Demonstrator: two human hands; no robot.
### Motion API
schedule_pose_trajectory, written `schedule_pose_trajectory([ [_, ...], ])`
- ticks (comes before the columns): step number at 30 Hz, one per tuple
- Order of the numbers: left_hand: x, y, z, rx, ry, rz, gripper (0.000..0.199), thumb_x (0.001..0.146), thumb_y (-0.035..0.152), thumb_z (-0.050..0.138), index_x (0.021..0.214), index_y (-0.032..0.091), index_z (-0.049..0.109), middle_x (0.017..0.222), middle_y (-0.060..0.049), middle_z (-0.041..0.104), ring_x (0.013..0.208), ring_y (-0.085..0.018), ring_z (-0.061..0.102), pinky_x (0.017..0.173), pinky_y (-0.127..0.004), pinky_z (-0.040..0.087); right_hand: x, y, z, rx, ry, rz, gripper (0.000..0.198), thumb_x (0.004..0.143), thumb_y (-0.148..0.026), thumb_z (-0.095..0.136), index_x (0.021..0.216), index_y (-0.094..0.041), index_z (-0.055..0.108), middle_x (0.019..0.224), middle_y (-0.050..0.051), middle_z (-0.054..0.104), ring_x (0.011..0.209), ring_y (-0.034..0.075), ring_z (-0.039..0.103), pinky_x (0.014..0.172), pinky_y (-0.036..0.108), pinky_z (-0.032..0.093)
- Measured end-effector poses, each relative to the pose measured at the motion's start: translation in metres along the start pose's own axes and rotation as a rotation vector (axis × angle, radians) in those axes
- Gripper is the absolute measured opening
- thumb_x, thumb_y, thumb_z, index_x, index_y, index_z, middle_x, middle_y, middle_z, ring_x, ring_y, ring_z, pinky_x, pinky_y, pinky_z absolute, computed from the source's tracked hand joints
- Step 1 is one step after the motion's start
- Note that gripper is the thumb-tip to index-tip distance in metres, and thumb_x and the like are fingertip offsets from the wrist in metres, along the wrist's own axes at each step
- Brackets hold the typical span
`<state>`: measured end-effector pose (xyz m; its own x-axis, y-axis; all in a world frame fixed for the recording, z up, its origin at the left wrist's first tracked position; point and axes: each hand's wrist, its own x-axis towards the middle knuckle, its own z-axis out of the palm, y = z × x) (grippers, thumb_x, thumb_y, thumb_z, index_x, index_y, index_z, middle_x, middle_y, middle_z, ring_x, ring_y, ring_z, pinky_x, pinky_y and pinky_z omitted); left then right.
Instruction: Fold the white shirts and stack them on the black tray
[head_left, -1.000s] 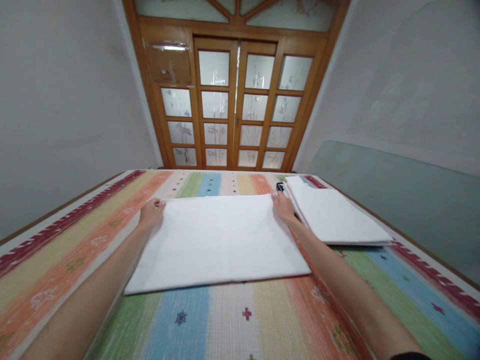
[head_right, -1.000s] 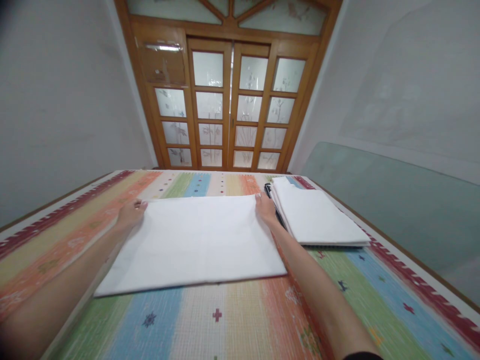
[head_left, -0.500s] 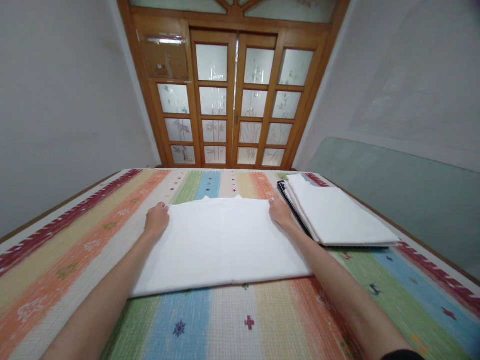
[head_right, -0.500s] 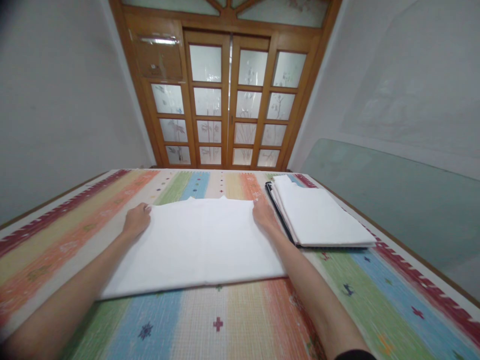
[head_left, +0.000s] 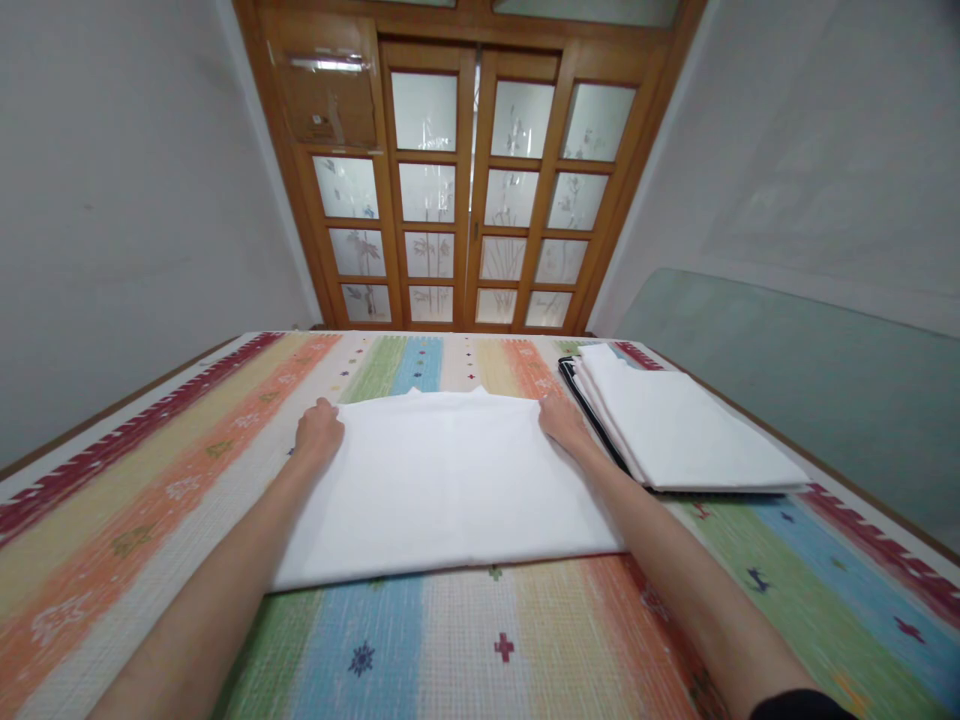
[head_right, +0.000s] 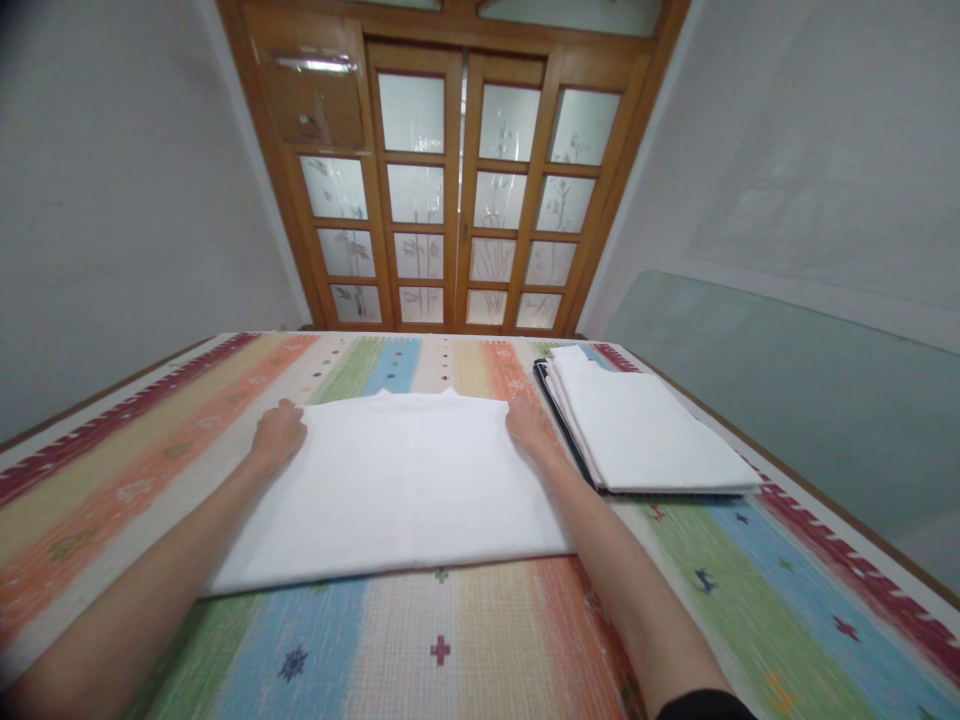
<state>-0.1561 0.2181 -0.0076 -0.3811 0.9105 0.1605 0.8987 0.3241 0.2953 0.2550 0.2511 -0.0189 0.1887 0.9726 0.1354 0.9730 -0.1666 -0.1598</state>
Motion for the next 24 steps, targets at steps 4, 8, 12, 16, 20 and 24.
schedule_pose_trajectory([
  [4,-0.005,0.004,0.001,0.011,0.016,-0.018,0.034,0.089,0.019,0.035,0.113,0.003,0.053,0.099,-0.027,0.065,0.095,-0.035,0.064,0.074,-0.039,0.046,0.002,-0.003,0.002,-0.002,-0.002,0.019,0.039,0.095,-0.017,0.032,0.124,-0.004,0.054,0.111,0.028,0.062,0.106,0.034,0.061,0.086,0.041,0.045],
  [8,-0.011,0.007,0.005,0.028,0.086,-0.023,0.036,0.091,0.023,0.031,0.114,0.005,0.053,0.105,-0.026,0.063,0.097,-0.035,0.063,0.076,-0.041,0.046,0.0,-0.005,0.007,-0.004,0.052,0.034,0.04,0.095,-0.019,0.033,0.127,-0.005,0.052,0.11,0.027,0.063,0.103,0.034,0.062,0.083,0.041,0.046],
  [12,-0.013,0.004,0.007,-0.01,0.149,-0.05,0.033,0.09,0.025,0.036,0.112,0.009,0.054,0.107,-0.023,0.062,0.101,-0.034,0.06,0.078,-0.041,0.047,-0.005,-0.005,0.011,0.028,0.148,0.082,0.042,0.094,-0.02,0.032,0.132,-0.007,0.046,0.106,0.024,0.065,0.097,0.032,0.063,0.079,0.04,0.047],
  [16,-0.008,-0.004,0.01,-0.052,0.224,-0.045,0.033,0.087,0.021,0.038,0.114,0.01,0.054,0.112,-0.023,0.059,0.111,-0.034,0.052,0.085,-0.042,0.045,-0.007,-0.004,0.011,0.045,0.217,0.096,0.045,0.092,-0.013,0.027,0.132,-0.008,0.047,0.113,0.024,0.062,0.098,0.031,0.061,0.079,0.04,0.046],
  [20,-0.001,-0.011,0.011,-0.089,0.211,-0.099,0.031,0.084,0.02,0.041,0.108,0.008,0.056,0.109,-0.021,0.06,0.109,-0.032,0.052,0.094,-0.044,0.04,-0.007,-0.002,0.011,-0.024,0.267,0.006,0.046,0.088,-0.006,0.027,0.122,-0.011,0.058,0.122,0.024,0.057,0.115,0.034,0.05,0.089,0.045,0.042],
  [24,-0.003,-0.011,0.008,-0.122,0.239,-0.1,0.028,0.081,0.017,0.045,0.104,0.011,0.059,0.109,-0.02,0.058,0.109,-0.033,0.049,0.094,-0.044,0.039,-0.008,-0.003,0.009,-0.033,0.21,-0.03,0.047,0.087,-0.003,0.027,0.118,-0.009,0.062,0.118,0.024,0.06,0.111,0.033,0.053,0.086,0.045,0.044],
])
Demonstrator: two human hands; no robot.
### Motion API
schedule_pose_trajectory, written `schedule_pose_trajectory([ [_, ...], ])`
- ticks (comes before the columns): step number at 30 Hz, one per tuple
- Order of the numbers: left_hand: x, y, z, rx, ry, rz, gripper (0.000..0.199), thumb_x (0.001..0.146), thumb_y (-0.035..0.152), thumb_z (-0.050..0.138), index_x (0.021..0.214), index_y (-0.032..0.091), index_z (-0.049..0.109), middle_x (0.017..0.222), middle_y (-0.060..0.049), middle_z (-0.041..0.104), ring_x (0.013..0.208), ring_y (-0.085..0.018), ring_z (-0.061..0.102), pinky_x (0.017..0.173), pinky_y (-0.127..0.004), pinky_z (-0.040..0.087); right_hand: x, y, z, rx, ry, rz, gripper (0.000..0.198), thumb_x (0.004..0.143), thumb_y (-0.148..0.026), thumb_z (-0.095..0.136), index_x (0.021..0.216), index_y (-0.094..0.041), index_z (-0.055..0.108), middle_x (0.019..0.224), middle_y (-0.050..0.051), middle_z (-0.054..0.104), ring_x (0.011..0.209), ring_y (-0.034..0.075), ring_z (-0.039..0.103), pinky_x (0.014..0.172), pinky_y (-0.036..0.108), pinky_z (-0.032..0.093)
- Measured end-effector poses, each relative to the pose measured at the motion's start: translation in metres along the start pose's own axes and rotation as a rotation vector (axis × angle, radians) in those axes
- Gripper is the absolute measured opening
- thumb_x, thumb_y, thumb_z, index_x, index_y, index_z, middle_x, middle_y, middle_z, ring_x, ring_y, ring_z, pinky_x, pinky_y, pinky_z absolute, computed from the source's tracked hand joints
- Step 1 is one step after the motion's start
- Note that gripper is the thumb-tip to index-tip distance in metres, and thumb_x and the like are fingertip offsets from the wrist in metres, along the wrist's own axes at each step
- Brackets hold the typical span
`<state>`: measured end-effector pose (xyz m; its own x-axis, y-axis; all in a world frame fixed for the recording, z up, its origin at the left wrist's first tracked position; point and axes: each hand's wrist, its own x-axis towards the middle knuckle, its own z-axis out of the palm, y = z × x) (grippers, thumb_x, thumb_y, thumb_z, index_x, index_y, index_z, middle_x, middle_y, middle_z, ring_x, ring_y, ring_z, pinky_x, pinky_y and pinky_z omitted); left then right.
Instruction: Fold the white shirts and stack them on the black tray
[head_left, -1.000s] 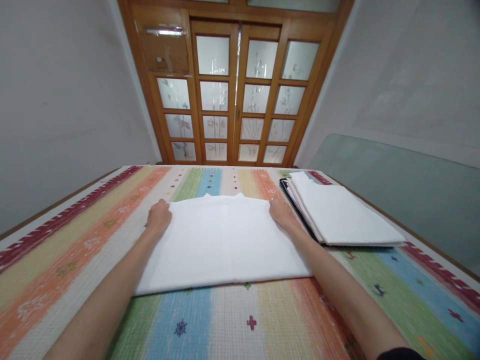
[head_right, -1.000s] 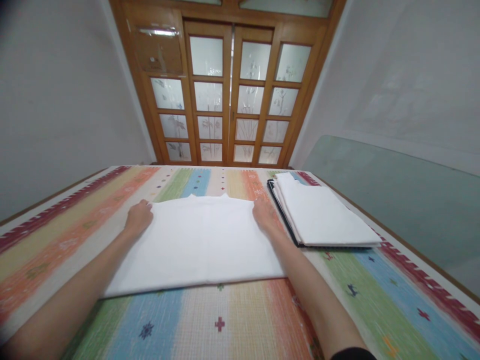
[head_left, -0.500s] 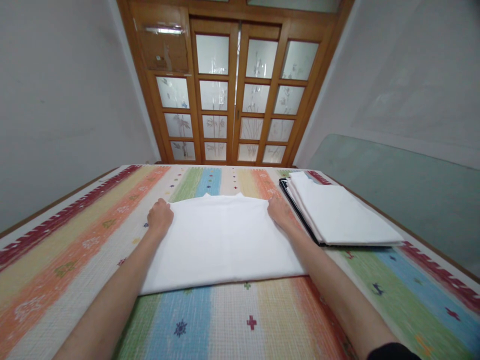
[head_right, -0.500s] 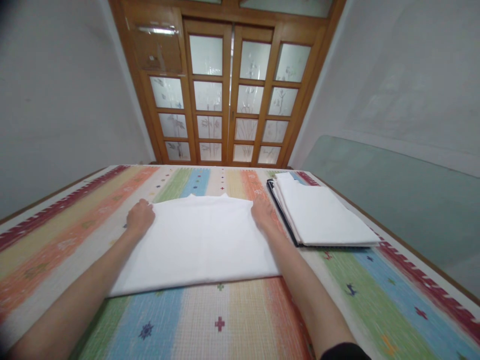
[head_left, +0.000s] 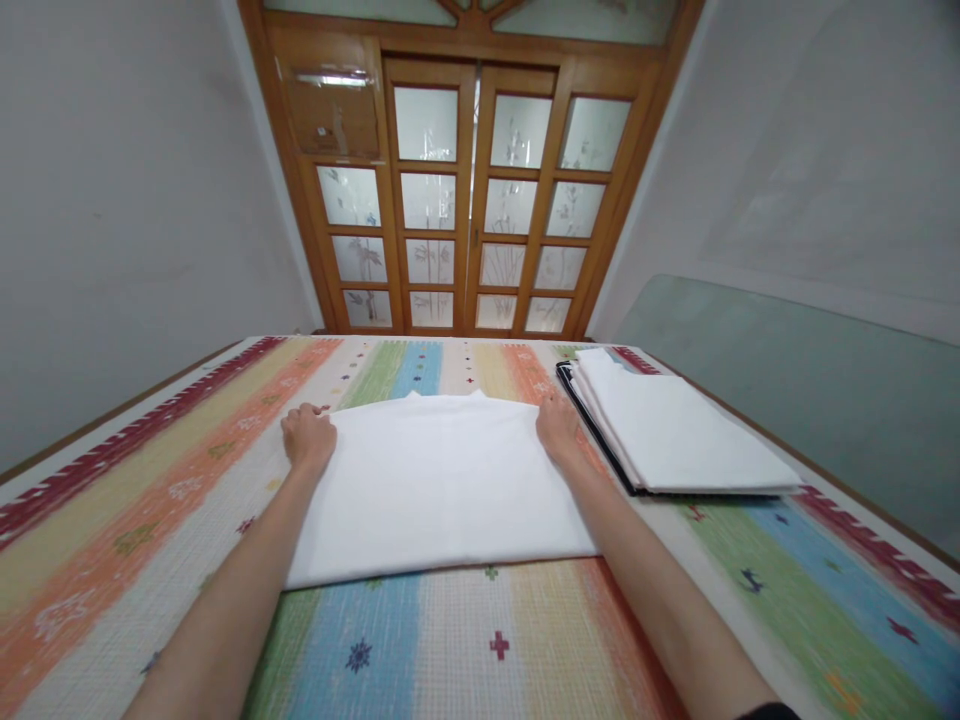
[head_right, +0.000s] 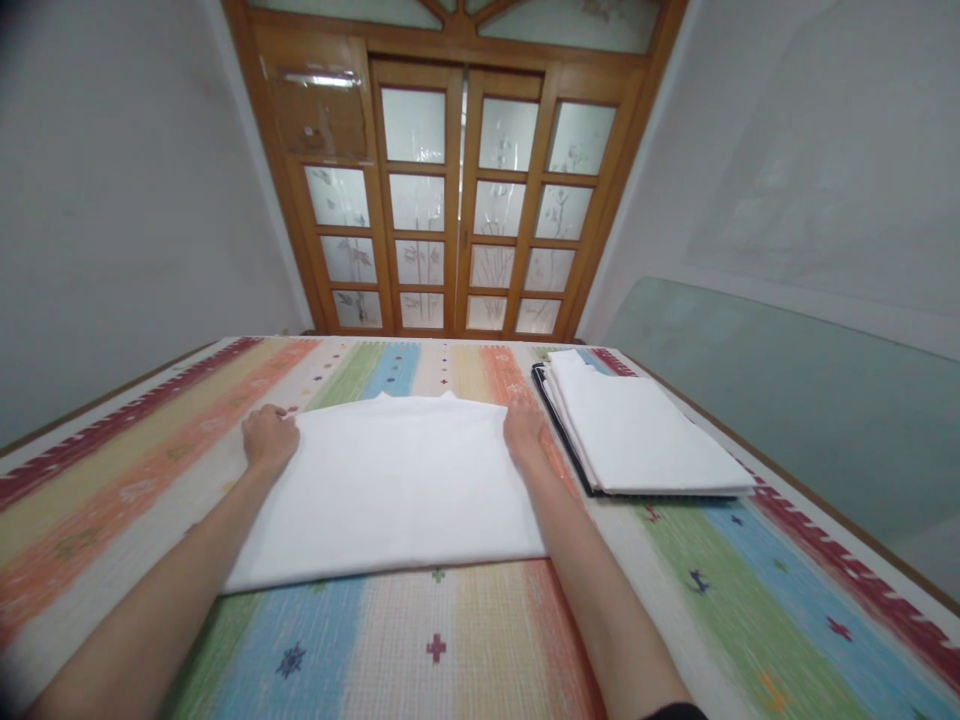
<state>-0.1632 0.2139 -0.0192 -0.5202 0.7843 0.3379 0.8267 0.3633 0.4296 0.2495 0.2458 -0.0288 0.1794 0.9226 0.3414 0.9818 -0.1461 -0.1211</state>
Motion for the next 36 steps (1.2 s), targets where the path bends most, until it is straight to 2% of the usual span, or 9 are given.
schedule_pose_trajectory([
  [5,-0.01,0.016,-0.008,-0.021,0.09,0.117,0.025,0.079,0.01,0.043,0.096,0.016,0.061,0.104,-0.015,0.058,0.107,-0.032,0.048,0.092,-0.044,0.04,-0.002,-0.005,-0.002,-0.011,-0.016,0.019,0.038,0.09,-0.008,0.034,0.116,-0.01,0.062,0.116,0.024,0.06,0.107,0.033,0.056,0.081,0.041,0.046],
  [8,-0.017,0.04,-0.009,-0.073,0.091,0.272,0.024,0.08,0.011,0.043,0.098,0.012,0.059,0.104,-0.015,0.058,0.106,-0.03,0.049,0.094,-0.044,0.04,-0.002,-0.006,-0.001,-0.047,0.031,0.02,0.036,0.09,-0.005,0.034,0.111,-0.009,0.063,0.117,0.024,0.058,0.11,0.032,0.053,0.077,0.038,0.046],
  [13,-0.053,0.103,0.004,-0.122,-0.053,0.559,0.017,0.083,0.017,0.05,0.096,0.018,0.06,0.104,-0.006,0.064,0.105,-0.021,0.054,0.099,-0.032,0.039,0.002,-0.003,0.005,-0.06,0.169,-0.064,0.037,0.088,-0.002,0.032,0.11,-0.008,0.062,0.109,0.021,0.061,0.102,0.028,0.055,0.081,0.035,0.042],
  [15,-0.075,0.127,0.012,-0.143,-0.164,0.681,0.026,0.086,0.021,0.047,0.11,0.015,0.057,0.115,-0.01,0.063,0.112,-0.022,0.054,0.101,-0.034,0.039,0.003,-0.002,0.006,-0.022,0.166,-0.151,0.032,0.089,-0.007,0.035,0.105,-0.009,0.063,0.103,0.017,0.063,0.098,0.025,0.055,0.082,0.032,0.04],
  [18,-0.103,0.151,0.025,-0.089,-0.299,0.776,0.041,0.091,0.031,0.042,0.127,0.011,0.048,0.131,-0.015,0.056,0.125,-0.024,0.048,0.105,-0.036,0.037,0.003,-0.003,0.007,0.035,0.105,-0.228,0.03,0.092,-0.02,0.038,0.095,-0.011,0.067,0.1,0.014,0.065,0.093,0.023,0.056,0.08,0.03,0.041],
  [22,-0.11,0.155,0.042,0.055,-0.427,0.797,0.049,0.095,0.036,0.032,0.135,0.011,0.043,0.148,-0.015,0.04,0.14,-0.026,0.03,0.114,-0.042,0.024,0.003,-0.004,0.008,0.042,0.054,-0.221,0.032,0.091,-0.024,0.04,0.091,-0.013,0.07,0.099,0.014,0.066,0.092,0.023,0.057,0.079,0.03,0.041],
  [26,-0.101,0.147,0.054,0.076,-0.431,0.758,0.053,0.097,0.038,0.025,0.142,0.013,0.037,0.153,-0.012,0.032,0.143,-0.024,0.023,0.116,-0.043,0.018,0.003,-0.003,0.009,0.046,0.045,-0.202,0.031,0.09,-0.023,0.042,0.09,-0.015,0.071,0.099,0.013,0.066,0.092,0.023,0.057,0.078,0.031,0.041],
  [31,-0.101,0.146,0.057,0.059,-0.415,0.74,0.055,0.097,0.037,0.023,0.144,0.012,0.036,0.152,-0.01,0.032,0.143,-0.023,0.023,0.117,-0.044,0.017,0.002,-0.011,0.008,0.136,0.101,-0.142,0.025,0.087,-0.019,0.047,0.087,-0.013,0.07,0.096,0.014,0.066,0.091,0.024,0.056,0.079,0.032,0.04],
  [36,-0.103,0.147,0.058,-0.017,-0.341,0.705,0.047,0.095,0.028,0.03,0.137,0.012,0.044,0.147,-0.011,0.043,0.139,-0.022,0.032,0.116,-0.041,0.021,-0.01,-0.062,0.005,0.26,0.182,-0.124,0.028,0.092,-0.02,0.042,0.09,-0.012,0.068,0.098,0.013,0.065,0.097,0.023,0.053,0.087,0.034,0.038],
])
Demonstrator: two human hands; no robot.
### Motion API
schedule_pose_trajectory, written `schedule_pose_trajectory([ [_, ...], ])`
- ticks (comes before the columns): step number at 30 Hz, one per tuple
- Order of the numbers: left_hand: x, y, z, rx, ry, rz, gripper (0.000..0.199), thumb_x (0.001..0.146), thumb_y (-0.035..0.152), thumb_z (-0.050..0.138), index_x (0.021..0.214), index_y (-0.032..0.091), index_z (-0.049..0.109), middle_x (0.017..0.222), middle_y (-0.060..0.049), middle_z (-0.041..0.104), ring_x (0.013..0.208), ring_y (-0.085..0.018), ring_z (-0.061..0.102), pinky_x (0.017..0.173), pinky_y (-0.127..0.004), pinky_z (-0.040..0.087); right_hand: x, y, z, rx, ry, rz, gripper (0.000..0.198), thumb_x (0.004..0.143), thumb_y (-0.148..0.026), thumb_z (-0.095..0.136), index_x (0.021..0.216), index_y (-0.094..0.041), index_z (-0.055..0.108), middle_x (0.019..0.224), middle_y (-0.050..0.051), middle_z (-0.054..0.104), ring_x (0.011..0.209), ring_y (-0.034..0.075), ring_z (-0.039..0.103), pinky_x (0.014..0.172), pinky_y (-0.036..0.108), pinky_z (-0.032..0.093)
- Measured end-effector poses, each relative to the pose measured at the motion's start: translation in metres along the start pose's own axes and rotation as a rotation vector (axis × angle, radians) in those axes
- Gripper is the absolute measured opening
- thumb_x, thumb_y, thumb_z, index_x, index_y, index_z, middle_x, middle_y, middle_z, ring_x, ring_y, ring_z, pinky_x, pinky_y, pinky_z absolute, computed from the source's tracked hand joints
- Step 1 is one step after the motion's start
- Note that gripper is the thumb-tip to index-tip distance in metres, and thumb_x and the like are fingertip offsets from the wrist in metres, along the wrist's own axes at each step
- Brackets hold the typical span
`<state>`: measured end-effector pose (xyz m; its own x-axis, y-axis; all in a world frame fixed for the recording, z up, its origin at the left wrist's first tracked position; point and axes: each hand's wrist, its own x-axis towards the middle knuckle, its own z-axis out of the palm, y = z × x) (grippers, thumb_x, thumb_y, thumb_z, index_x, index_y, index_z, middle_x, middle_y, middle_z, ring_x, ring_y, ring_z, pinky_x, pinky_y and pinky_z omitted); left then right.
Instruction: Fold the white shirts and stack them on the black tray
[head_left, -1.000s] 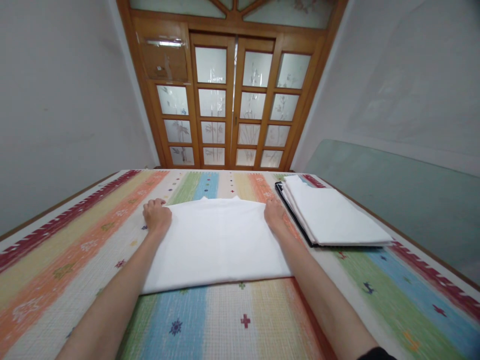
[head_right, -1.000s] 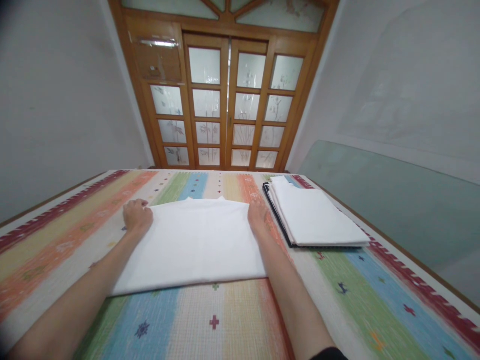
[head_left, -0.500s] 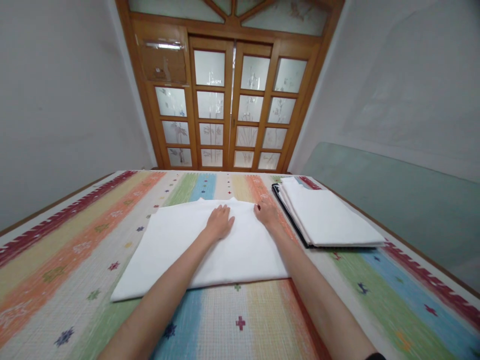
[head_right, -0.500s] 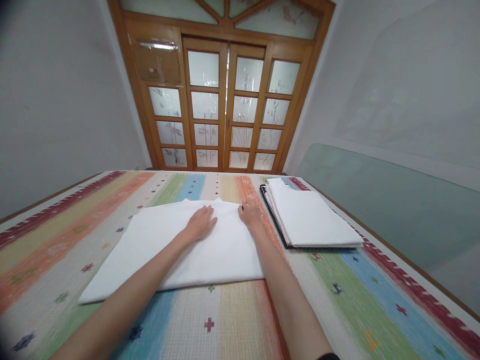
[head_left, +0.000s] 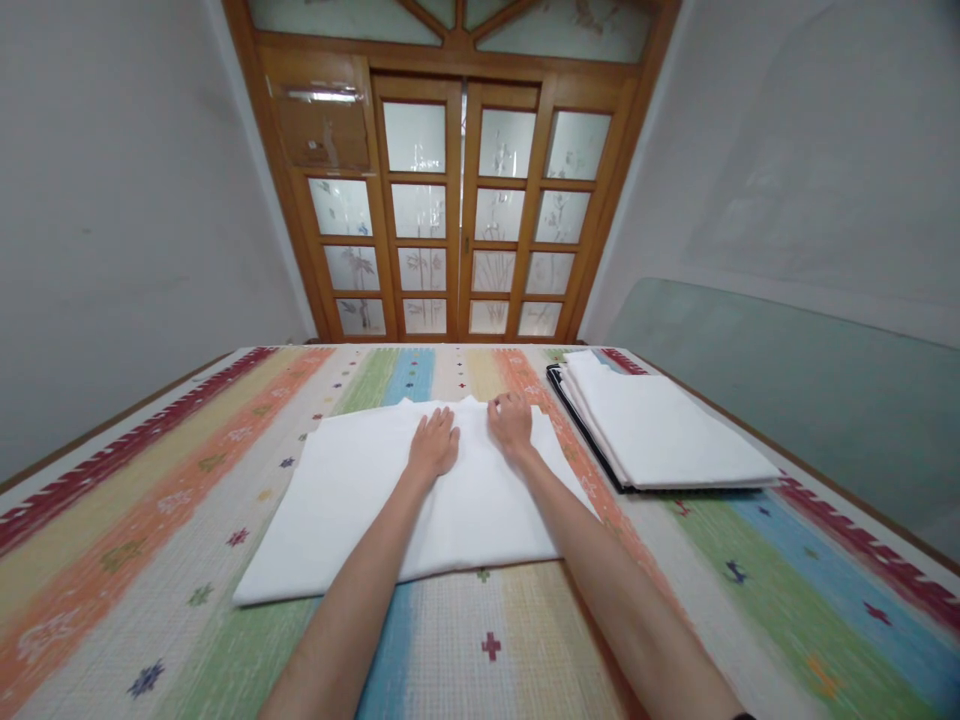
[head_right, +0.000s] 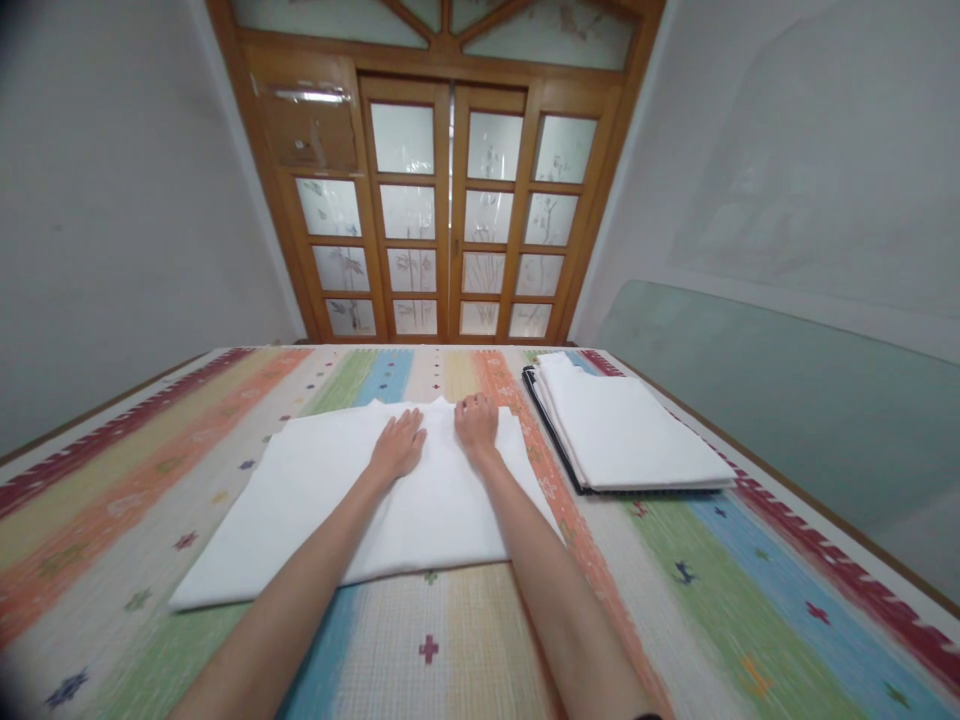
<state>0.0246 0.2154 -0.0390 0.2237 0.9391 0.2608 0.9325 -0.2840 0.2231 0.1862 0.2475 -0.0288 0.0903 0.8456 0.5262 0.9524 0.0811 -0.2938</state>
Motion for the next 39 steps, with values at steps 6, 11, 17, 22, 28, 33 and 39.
schedule_pose_trajectory([
  [6,-0.001,-0.01,-0.002,-0.052,0.126,-0.109,0.041,0.091,0.018,0.042,0.131,0.016,0.048,0.136,-0.014,0.054,0.131,-0.022,0.044,0.107,-0.035,0.036,-0.02,-0.09,0.01,0.269,-0.002,-0.011,0.03,0.095,-0.028,0.04,0.09,-0.015,0.066,0.101,0.011,0.068,0.097,0.024,0.056,0.087,0.034,0.039],
  [11,0.004,-0.02,0.002,-0.05,0.132,-0.196,0.037,0.094,0.015,0.035,0.126,0.015,0.052,0.127,-0.014,0.061,0.122,-0.021,0.053,0.101,-0.032,0.041,-0.029,-0.115,0.013,0.401,-0.161,-0.053,0.038,0.098,-0.025,0.029,0.091,-0.018,0.066,0.101,0.009,0.069,0.096,0.021,0.059,0.087,0.03,0.039],
  [17,0.005,-0.02,0.002,-0.011,0.103,-0.144,0.04,0.092,0.014,0.035,0.127,0.012,0.052,0.14,-0.015,0.05,0.135,-0.023,0.039,0.113,-0.039,0.026,-0.029,-0.082,0.015,0.219,-0.302,-0.222,0.04,0.1,-0.023,0.025,0.108,-0.017,0.064,0.119,0.009,0.065,0.115,0.018,0.054,0.1,0.031,0.034],
  [22,-0.001,-0.043,-0.014,0.078,0.043,-0.139,0.046,0.094,0.022,0.028,0.136,0.01,0.046,0.148,-0.015,0.041,0.14,-0.024,0.03,0.115,-0.042,0.023,-0.03,-0.054,0.011,0.066,-0.428,-0.29,0.048,0.1,-0.036,0.025,0.141,-0.017,0.042,0.151,0.01,0.035,0.141,0.022,0.026,0.114,0.042,0.017],
  [28,-0.016,-0.103,-0.034,0.166,-0.116,-0.112,0.056,0.097,0.036,0.022,0.145,0.01,0.033,0.152,-0.014,0.032,0.142,-0.023,0.026,0.115,-0.041,0.023,-0.024,-0.021,0.004,-0.023,-0.539,-0.17,0.06,0.099,-0.05,0.018,0.151,-0.021,0.023,0.158,0.007,0.015,0.145,0.023,0.012,0.115,0.044,0.011],
  [33,-0.029,-0.136,-0.049,0.224,-0.174,-0.121,0.059,0.097,0.04,0.019,0.146,0.01,0.032,0.152,-0.012,0.031,0.142,-0.023,0.025,0.115,-0.042,0.021,-0.019,0.007,-0.003,-0.103,-0.558,-0.063,0.068,0.097,-0.055,0.018,0.151,-0.014,0.02,0.158,0.01,0.012,0.145,0.026,0.009,0.115,0.045,0.006],
  [39,-0.037,-0.151,-0.057,0.24,-0.202,-0.176,0.061,0.096,0.044,0.019,0.147,0.012,0.03,0.153,-0.011,0.028,0.143,-0.026,0.023,0.115,-0.045,0.021,-0.017,0.034,-0.013,-0.144,-0.531,0.014,0.073,0.096,-0.056,0.022,0.15,-0.007,0.021,0.157,0.015,0.015,0.145,0.027,0.011,0.116,0.042,0.006],
])
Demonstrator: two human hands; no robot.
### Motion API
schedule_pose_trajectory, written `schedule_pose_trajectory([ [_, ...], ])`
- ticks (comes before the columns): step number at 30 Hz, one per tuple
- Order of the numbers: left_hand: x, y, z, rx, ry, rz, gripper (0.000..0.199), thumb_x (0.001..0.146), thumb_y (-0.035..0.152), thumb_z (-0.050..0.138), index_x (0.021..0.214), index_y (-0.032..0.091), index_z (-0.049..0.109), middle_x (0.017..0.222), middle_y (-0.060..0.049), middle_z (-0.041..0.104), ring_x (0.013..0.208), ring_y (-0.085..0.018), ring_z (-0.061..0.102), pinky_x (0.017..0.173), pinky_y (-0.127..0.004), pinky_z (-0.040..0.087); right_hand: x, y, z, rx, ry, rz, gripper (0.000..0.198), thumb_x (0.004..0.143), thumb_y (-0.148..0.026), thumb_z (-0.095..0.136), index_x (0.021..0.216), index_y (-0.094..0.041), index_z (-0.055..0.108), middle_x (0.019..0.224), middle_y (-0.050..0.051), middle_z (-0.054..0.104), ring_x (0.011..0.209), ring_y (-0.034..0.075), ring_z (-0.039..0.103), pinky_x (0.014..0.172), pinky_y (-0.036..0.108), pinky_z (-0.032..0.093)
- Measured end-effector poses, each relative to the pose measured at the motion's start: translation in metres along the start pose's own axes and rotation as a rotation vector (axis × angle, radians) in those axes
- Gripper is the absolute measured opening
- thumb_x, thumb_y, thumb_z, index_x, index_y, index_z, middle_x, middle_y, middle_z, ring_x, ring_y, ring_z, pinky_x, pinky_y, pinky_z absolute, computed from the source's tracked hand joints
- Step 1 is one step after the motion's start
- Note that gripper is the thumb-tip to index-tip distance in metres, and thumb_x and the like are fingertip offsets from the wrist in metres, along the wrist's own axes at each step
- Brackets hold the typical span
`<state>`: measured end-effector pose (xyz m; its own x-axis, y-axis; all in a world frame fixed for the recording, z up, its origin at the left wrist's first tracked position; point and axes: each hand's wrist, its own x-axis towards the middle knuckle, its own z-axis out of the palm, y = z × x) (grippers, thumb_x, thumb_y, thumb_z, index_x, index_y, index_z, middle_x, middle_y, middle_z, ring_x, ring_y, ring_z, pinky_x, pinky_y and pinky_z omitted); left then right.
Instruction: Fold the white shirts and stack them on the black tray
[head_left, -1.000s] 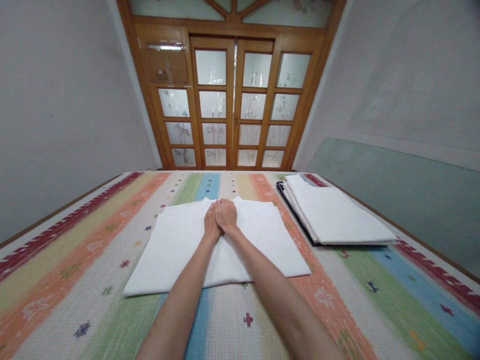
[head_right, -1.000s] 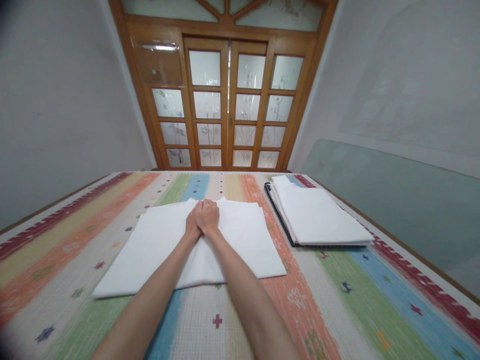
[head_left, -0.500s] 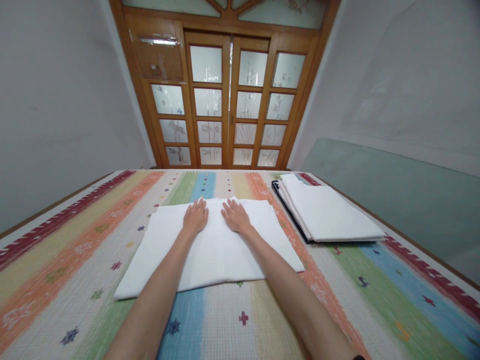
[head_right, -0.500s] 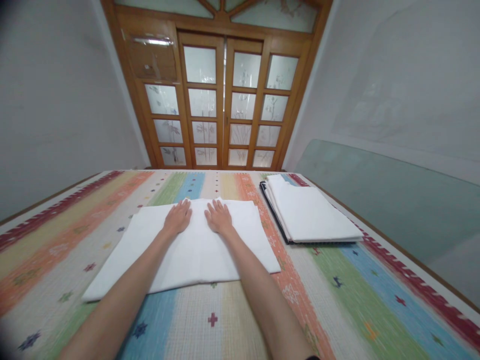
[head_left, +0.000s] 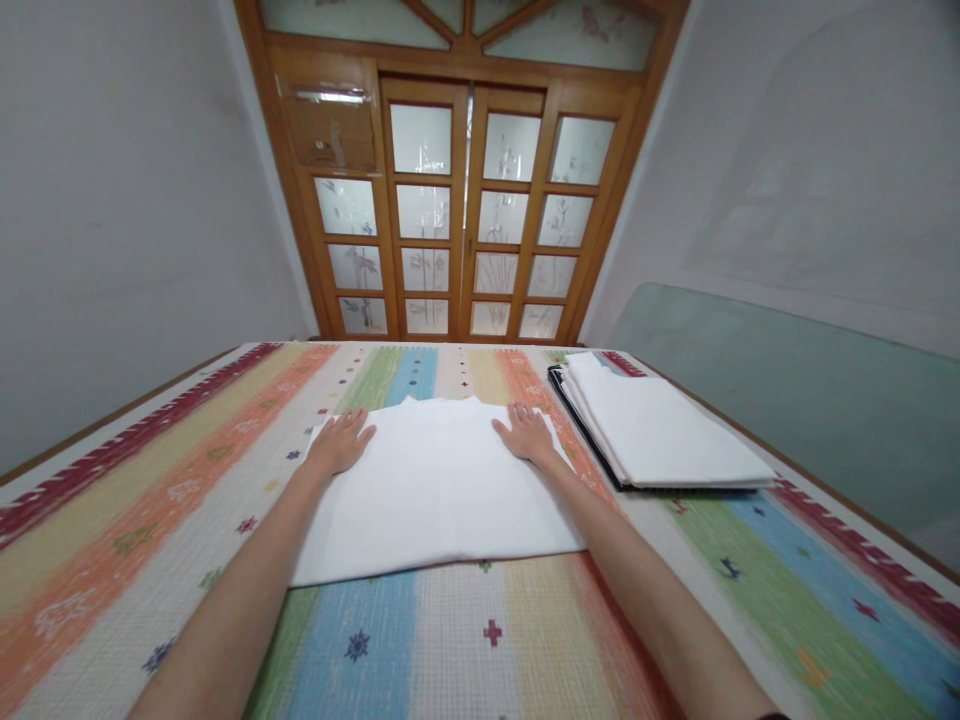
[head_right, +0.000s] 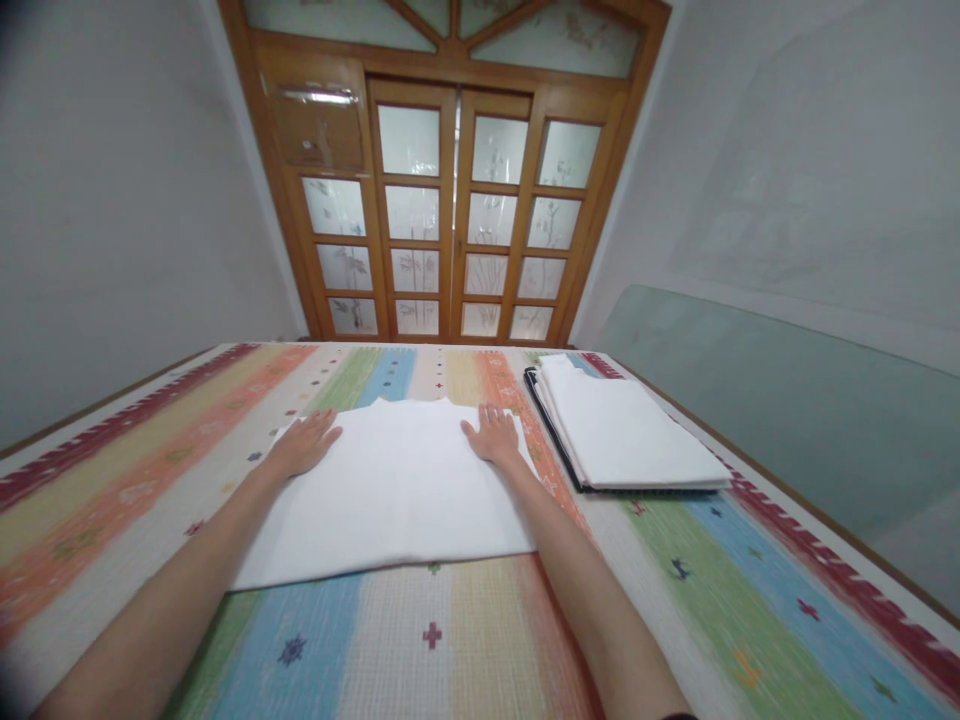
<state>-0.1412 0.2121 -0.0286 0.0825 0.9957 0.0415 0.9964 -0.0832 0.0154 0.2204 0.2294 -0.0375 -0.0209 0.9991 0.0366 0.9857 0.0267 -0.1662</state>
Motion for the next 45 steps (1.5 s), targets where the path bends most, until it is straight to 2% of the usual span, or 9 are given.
schedule_pose_trajectory([
  [9,-0.013,-0.013,0.002,-0.016,-0.005,-0.066,0.063,0.095,0.045,0.018,0.147,0.013,0.031,0.156,-0.012,0.023,0.143,-0.029,0.022,0.113,-0.048,0.022,-0.003,0.01,-0.008,0.053,0.003,0.072,0.082,0.094,-0.056,0.028,0.146,0.007,0.02,0.154,0.024,0.017,0.144,0.029,0.014,0.116,0.037,0.01],
  [16,-0.035,-0.001,-0.001,0.028,-0.04,-0.051,0.067,0.095,0.047,0.014,0.147,0.006,0.028,0.155,-0.019,0.021,0.142,-0.036,0.019,0.112,-0.056,0.017,-0.004,0.008,-0.008,0.047,0.028,0.078,0.082,0.094,-0.054,0.03,0.145,0.008,0.021,0.153,0.025,0.018,0.144,0.031,0.014,0.116,0.039,0.01],
  [20,-0.041,0.032,-0.004,-0.017,-0.068,-0.005,0.074,0.093,0.056,0.019,0.147,0.006,0.027,0.155,-0.019,0.021,0.142,-0.038,0.016,0.112,-0.056,0.017,-0.002,0.01,-0.004,0.047,0.047,0.071,0.082,0.093,-0.054,0.031,0.145,0.008,0.022,0.153,0.026,0.019,0.143,0.031,0.016,0.116,0.039,0.011],
  [26,-0.056,0.118,0.004,-0.135,-0.02,0.324,0.076,0.091,0.063,0.02,0.149,0.014,0.026,0.156,-0.015,0.02,0.144,-0.035,0.012,0.113,-0.057,0.013,0.001,0.012,0.001,0.042,0.055,0.083,0.082,0.093,-0.055,0.029,0.146,0.007,0.021,0.154,0.024,0.018,0.144,0.03,0.013,0.116,0.038,0.009],
  [30,-0.088,0.163,0.006,-0.167,0.007,0.53,0.074,0.091,0.064,0.021,0.149,0.018,0.026,0.156,-0.012,0.021,0.145,-0.033,0.008,0.115,-0.056,0.01,0.002,0.012,0.0,0.04,0.051,0.073,0.082,0.093,-0.056,0.027,0.146,0.007,0.021,0.153,0.024,0.018,0.144,0.029,0.013,0.116,0.039,0.008],
  [33,-0.117,0.177,0.005,-0.174,0.029,0.634,0.072,0.093,0.062,0.02,0.15,0.019,0.022,0.156,-0.011,0.021,0.146,-0.029,0.009,0.116,-0.052,0.007,0.001,0.011,-0.002,0.045,0.039,0.072,0.082,0.093,-0.056,0.028,0.146,0.007,0.021,0.154,0.024,0.017,0.144,0.029,0.012,0.116,0.04,0.009],
  [36,-0.136,0.174,0.003,-0.202,0.033,0.703,0.067,0.094,0.058,0.019,0.151,0.022,0.019,0.157,-0.006,0.019,0.146,-0.026,0.008,0.118,-0.048,0.006,-0.002,0.01,-0.004,0.035,0.044,0.056,0.08,0.094,-0.053,0.03,0.145,0.008,0.022,0.153,0.025,0.018,0.144,0.031,0.014,0.116,0.04,0.01],
  [39,-0.138,0.157,0.001,-0.229,-0.02,0.73,0.062,0.096,0.054,0.018,0.151,0.025,0.018,0.157,-0.003,0.02,0.146,-0.021,0.01,0.118,-0.043,0.01,-0.007,0.011,-0.008,0.002,0.045,-0.047,0.069,0.096,-0.044,0.031,0.146,0.003,0.025,0.153,0.022,0.022,0.143,0.028,0.018,0.116,0.039,0.012],
  [45,-0.116,0.114,0.0,-0.204,-0.041,0.51,0.057,0.097,0.052,0.016,0.149,0.029,0.026,0.157,-0.001,0.02,0.145,-0.023,0.013,0.117,-0.044,0.014,-0.013,0.005,-0.013,-0.021,0.052,-0.202,0.051,0.096,-0.031,0.034,0.139,-0.004,0.042,0.152,0.019,0.028,0.142,0.024,0.022,0.116,0.039,0.014],
])
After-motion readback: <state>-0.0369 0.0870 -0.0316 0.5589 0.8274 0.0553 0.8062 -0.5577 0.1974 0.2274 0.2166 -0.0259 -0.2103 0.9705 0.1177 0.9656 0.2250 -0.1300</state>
